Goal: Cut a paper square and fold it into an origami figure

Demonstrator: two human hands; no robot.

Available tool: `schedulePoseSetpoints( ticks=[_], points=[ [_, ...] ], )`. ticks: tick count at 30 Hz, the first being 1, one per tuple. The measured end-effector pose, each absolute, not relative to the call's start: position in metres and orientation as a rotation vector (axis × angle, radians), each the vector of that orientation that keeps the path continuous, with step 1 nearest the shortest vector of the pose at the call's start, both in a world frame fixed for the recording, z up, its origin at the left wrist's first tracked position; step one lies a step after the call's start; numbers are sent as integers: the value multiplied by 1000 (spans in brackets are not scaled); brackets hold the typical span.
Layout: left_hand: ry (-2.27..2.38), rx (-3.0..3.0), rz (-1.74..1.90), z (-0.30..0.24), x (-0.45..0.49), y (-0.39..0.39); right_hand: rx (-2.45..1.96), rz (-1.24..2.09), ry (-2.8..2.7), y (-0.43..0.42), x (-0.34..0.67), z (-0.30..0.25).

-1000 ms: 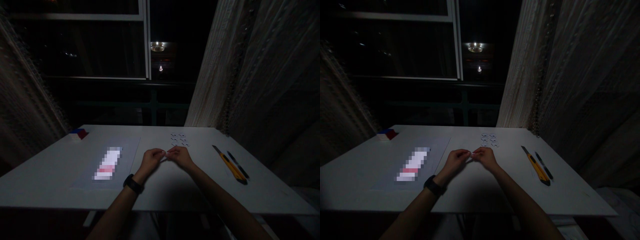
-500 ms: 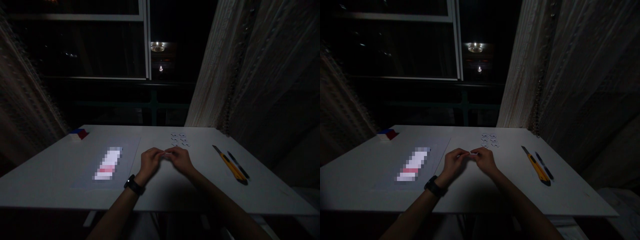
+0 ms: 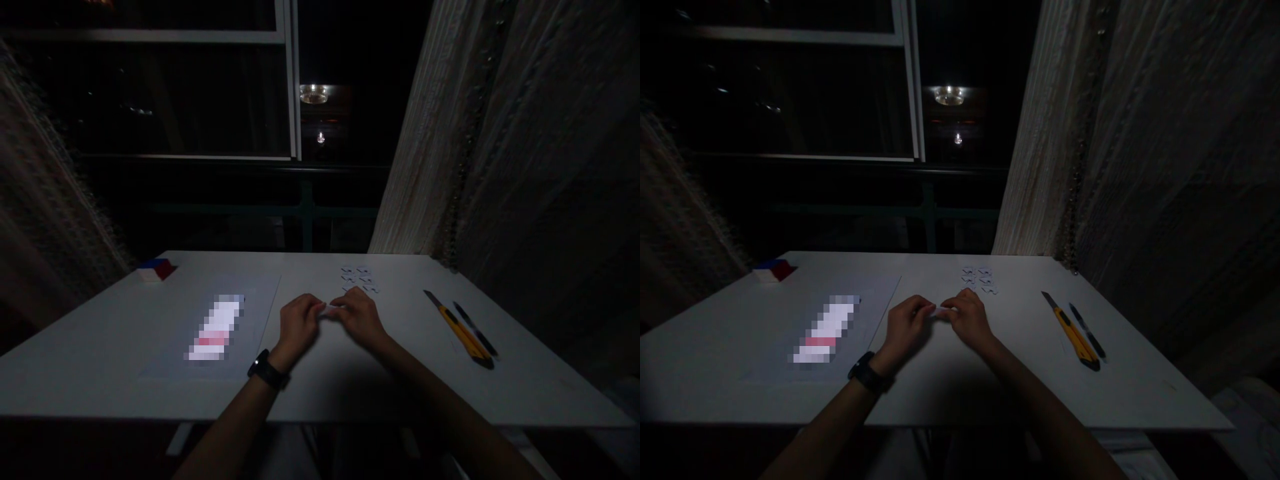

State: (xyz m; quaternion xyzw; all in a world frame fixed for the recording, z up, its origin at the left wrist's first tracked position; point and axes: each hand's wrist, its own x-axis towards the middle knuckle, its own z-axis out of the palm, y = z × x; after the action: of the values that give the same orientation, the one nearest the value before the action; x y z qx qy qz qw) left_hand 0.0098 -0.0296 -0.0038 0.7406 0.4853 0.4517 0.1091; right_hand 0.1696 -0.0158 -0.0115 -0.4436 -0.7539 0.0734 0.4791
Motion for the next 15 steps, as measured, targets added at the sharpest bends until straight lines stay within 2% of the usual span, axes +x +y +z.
schedulePoseSetpoints(
  ticks=[15],
  points=[
    [1254, 1915, 1359, -6, 14, -27, -1156, 591, -1544, -6, 177, -16]
  ],
)
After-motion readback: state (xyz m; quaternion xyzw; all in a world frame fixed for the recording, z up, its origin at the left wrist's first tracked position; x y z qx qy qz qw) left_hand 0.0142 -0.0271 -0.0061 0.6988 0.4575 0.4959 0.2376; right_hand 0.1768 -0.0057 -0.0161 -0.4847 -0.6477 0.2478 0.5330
